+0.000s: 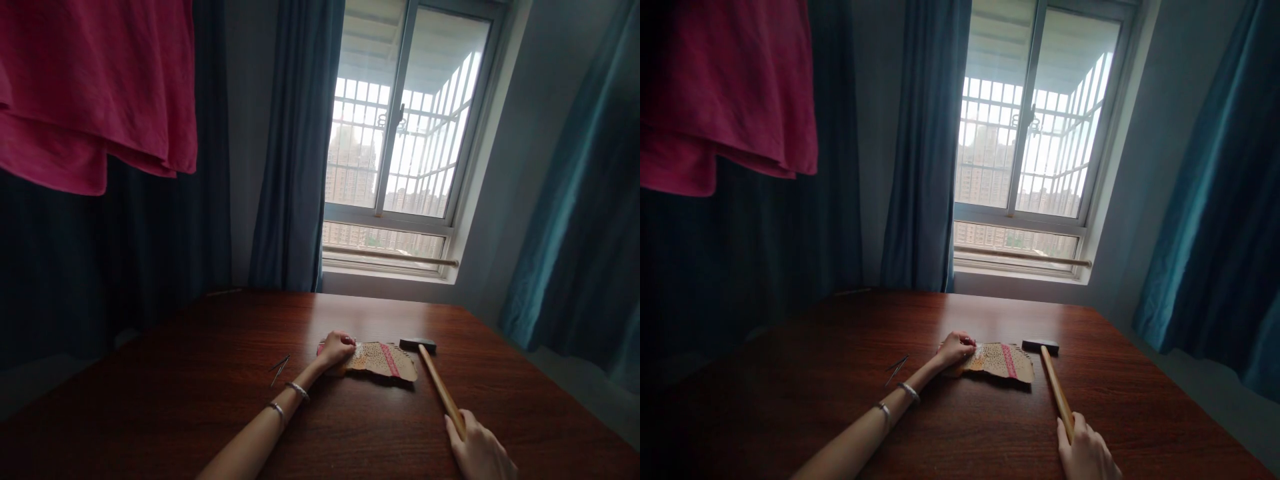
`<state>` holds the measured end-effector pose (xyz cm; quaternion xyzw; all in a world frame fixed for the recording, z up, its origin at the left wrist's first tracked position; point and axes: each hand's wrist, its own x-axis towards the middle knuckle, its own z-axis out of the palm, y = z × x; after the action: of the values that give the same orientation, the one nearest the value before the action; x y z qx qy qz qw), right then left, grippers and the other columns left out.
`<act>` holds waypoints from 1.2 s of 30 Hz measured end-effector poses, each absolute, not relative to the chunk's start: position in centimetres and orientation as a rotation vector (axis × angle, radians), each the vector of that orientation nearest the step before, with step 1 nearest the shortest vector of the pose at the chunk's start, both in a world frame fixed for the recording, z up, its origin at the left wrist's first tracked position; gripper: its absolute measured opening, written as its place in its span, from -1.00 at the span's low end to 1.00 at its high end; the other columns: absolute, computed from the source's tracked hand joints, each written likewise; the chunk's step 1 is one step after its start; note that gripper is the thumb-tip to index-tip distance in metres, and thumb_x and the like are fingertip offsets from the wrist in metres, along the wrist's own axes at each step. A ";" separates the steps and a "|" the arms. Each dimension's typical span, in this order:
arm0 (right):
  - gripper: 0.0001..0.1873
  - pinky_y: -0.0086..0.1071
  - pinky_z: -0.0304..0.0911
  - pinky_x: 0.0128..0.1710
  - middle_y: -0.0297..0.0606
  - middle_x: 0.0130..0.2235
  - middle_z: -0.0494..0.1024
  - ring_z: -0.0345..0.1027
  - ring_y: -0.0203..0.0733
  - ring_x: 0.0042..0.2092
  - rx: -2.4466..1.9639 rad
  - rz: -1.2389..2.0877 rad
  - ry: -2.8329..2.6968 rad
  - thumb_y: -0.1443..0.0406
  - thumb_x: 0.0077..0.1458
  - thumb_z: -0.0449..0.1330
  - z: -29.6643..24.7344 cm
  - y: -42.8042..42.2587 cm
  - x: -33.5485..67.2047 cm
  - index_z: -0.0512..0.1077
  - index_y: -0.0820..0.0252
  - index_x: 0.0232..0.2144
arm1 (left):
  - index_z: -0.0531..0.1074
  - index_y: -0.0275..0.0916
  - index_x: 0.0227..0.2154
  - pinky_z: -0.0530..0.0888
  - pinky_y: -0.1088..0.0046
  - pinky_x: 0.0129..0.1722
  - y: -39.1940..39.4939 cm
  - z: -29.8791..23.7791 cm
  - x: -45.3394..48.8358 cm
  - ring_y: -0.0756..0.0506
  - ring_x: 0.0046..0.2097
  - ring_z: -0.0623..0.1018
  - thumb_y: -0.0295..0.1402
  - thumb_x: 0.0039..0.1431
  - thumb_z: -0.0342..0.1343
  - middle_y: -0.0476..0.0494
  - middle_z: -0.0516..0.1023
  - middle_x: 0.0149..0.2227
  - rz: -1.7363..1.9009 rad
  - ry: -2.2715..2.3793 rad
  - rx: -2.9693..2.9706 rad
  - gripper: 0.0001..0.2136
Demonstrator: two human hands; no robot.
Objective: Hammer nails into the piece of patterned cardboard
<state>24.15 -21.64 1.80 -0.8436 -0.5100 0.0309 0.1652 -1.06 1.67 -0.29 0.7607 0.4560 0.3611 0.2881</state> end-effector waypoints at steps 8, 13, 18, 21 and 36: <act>-0.72 -0.25 0.21 -0.29 -0.17 -0.35 0.48 0.34 -0.04 -0.22 -2.318 -0.286 -1.563 0.23 0.12 -0.11 0.7 -21.8 24.7 0.38 0.12 -0.27 | 0.54 -0.31 -0.47 0.33 0.59 -0.39 1.5 -0.1 -1.3 -0.02 -0.36 0.49 -0.38 -0.16 0.08 -0.08 0.55 -0.42 0.994 1.183 2.057 -0.81; -0.75 -0.29 0.22 -0.33 -0.17 -0.36 0.43 0.31 -0.09 -0.28 -2.256 -0.532 -1.658 0.26 0.11 -0.06 -0.7 -21.7 25.4 0.42 0.11 -0.37 | 0.54 -0.29 -0.45 0.33 0.58 -0.36 1.6 -0.2 -1.5 -0.02 -0.35 0.49 -0.36 -0.15 0.06 -0.06 0.56 -0.43 0.952 1.221 2.077 -0.79; -0.65 -0.26 0.24 -0.38 -0.05 -0.26 0.39 0.30 0.00 -0.28 -2.321 -0.607 -1.543 0.19 0.07 -0.01 -0.9 -20.5 25.3 0.39 0.23 -0.16 | 0.54 -0.29 -0.43 0.32 0.59 -0.39 1.4 0.0 -1.8 -0.02 -0.36 0.49 -0.35 -0.14 0.05 -0.06 0.56 -0.42 0.925 1.245 2.071 -0.78; -0.60 -0.24 0.24 -0.29 -0.03 -0.19 0.37 0.28 0.02 -0.21 -2.190 -0.594 -1.600 0.21 0.05 -0.01 0.7 -18.1 24.0 0.34 0.25 -0.08 | 0.54 -0.30 -0.43 0.32 0.59 -0.41 1.3 -0.1 -2.1 -0.03 -0.35 0.49 -0.35 -0.15 0.06 -0.07 0.56 -0.41 0.905 1.278 2.030 -0.77; -0.80 -0.47 0.17 -0.34 -0.27 -0.33 0.41 0.31 -0.29 -0.36 -1.560 0.003 -1.996 0.36 0.02 -0.01 0.0 -4.1 18.3 0.42 0.15 -0.43 | 0.51 -0.32 -0.37 0.31 0.56 -0.42 2.1 -0.6 -2.7 -0.06 -0.33 0.48 -0.38 -0.18 0.11 -0.10 0.55 -0.39 0.885 1.209 1.923 -0.75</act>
<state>18.32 -4.12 -0.03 -0.5876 -0.7517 0.0010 0.2992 -2.68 2.08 -0.58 0.7404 0.4657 0.3409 0.3446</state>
